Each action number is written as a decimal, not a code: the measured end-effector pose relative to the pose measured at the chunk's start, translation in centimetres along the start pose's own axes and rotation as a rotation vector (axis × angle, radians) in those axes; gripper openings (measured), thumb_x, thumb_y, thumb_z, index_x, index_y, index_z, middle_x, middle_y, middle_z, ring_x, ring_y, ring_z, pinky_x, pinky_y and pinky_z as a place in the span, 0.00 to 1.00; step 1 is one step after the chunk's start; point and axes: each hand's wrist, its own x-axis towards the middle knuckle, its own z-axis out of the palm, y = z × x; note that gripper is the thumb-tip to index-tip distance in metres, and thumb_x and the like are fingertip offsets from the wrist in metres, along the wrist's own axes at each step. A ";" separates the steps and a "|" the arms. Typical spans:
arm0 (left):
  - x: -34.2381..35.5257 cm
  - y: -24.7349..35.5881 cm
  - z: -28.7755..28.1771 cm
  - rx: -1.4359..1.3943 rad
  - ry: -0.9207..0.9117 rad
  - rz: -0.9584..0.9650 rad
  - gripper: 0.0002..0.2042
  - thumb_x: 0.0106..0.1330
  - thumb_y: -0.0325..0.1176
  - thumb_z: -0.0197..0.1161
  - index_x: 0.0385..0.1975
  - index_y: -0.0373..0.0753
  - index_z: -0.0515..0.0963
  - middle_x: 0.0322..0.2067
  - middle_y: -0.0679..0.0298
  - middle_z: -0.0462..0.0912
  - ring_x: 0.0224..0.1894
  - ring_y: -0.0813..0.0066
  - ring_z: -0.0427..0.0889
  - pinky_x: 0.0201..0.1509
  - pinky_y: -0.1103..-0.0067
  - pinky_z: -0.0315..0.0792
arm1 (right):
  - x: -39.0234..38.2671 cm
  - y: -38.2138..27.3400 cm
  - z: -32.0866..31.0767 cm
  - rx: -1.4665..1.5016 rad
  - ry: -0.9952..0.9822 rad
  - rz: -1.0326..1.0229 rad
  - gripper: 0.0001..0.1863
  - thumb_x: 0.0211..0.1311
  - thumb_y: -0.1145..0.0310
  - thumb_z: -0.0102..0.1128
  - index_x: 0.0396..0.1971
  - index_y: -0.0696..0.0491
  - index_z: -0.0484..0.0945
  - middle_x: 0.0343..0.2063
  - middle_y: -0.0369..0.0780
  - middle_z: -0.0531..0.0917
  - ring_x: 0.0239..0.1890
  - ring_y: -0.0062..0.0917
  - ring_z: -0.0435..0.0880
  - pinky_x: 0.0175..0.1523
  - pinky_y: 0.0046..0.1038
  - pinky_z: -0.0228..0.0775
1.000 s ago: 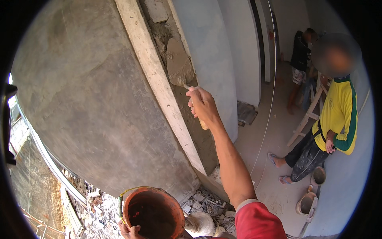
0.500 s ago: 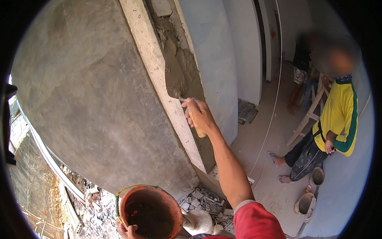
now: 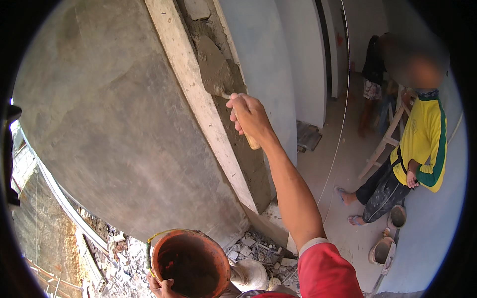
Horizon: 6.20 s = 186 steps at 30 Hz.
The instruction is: The person scoops wet cement from a bucket using a trowel and applies it to a vertical wall section, smoothing the surface. A coworker is visible in the background working on a different area.
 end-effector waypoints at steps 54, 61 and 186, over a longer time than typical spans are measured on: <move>0.0 -0.5 -0.3 0.006 -0.071 0.144 0.24 0.48 0.29 0.61 0.49 0.28 0.77 0.45 0.65 0.68 0.50 0.73 0.68 0.60 0.79 0.62 | -30.1 10.0 10.3 -1.106 -1.036 -0.400 0.11 0.61 0.67 0.59 0.37 0.59 0.83 0.36 0.46 0.82 0.41 0.41 0.83 0.46 0.42 0.76; -1.1 -0.8 -1.5 0.025 -0.073 0.177 0.24 0.48 0.34 0.65 0.47 0.30 0.78 0.47 0.61 0.69 0.53 0.66 0.69 0.62 0.74 0.61 | -32.2 6.1 8.6 -1.103 -1.403 -0.438 0.13 0.59 0.70 0.59 0.40 0.61 0.81 0.40 0.45 0.80 0.45 0.38 0.81 0.50 0.41 0.77; -1.6 0.9 -0.8 0.250 0.065 -0.025 0.22 0.56 0.31 0.59 0.52 0.33 0.77 0.44 0.52 0.81 0.42 0.59 0.80 0.48 0.65 0.75 | -5.0 2.9 -4.2 0.130 0.149 0.128 0.21 0.74 0.53 0.50 0.50 0.56 0.77 0.32 0.36 0.76 0.24 0.17 0.75 0.28 0.22 0.72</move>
